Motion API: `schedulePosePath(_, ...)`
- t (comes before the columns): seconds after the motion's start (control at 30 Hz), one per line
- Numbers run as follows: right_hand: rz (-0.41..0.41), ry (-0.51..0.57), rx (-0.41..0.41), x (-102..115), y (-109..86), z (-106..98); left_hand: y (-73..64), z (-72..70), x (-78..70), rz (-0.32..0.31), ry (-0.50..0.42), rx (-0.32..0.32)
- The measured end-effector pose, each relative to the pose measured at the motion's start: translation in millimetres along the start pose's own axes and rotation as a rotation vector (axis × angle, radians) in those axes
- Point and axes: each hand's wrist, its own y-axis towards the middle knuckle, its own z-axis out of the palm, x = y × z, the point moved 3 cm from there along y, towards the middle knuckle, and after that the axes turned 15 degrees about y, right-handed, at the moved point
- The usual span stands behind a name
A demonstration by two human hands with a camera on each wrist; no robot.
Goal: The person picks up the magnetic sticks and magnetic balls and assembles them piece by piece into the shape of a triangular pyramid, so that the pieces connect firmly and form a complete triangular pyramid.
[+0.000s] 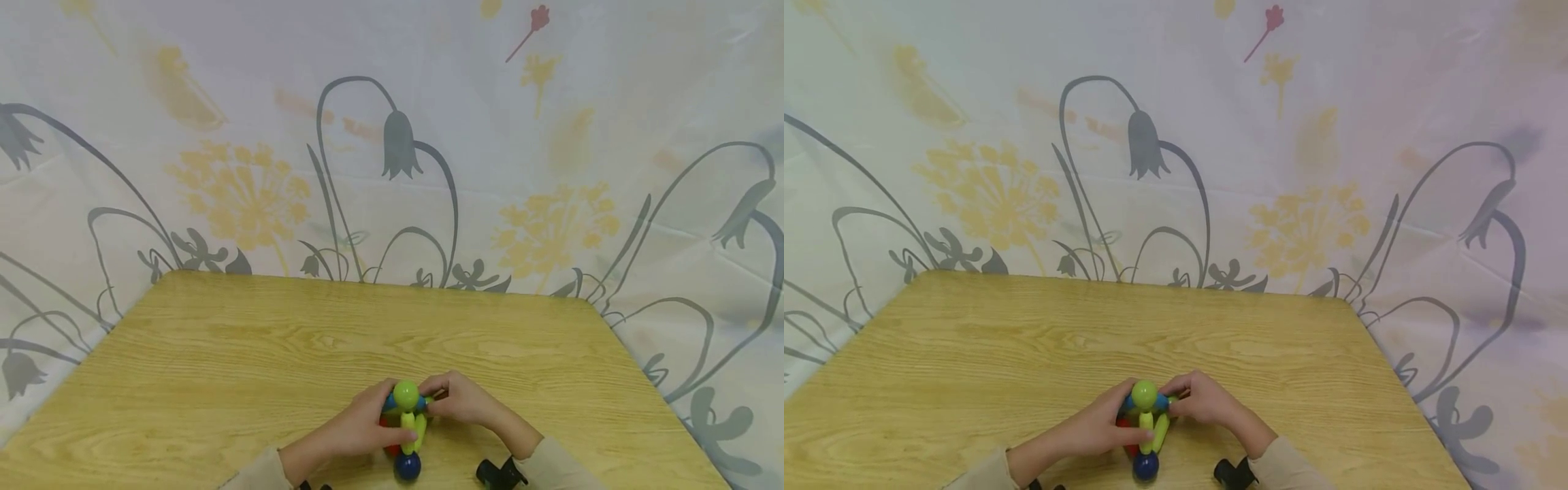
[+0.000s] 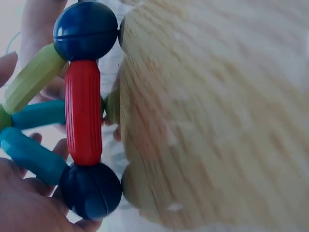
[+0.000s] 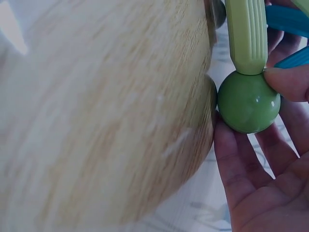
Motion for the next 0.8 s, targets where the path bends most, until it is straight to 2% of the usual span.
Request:
schedulePosePath(0.13,-0.011,0.000,-0.005,-2,0.1,0,-2.6,-7.4,4.1,-0.019,-0.004,0.004)
schedulePosePath(0.3,-0.009,0.002,-0.013,-3,-2.0,-1,-6.8,-18.8,5.7,0.004,0.005,-0.031)
schedulePosePath(0.53,-0.019,0.011,-0.011,-6,-2.8,0,-9.6,-23.0,5.4,-0.008,0.017,-0.060)
schedulePosePath(0.67,-0.020,0.007,-0.021,-10,-4.7,-2,-10.7,-26.7,11.9,-0.030,0.031,-0.104)
schedulePosePath(0.8,-0.026,-0.004,-0.065,-11,-14.7,-7,-16.3,-37.6,23.8,-0.050,0.061,-0.171)
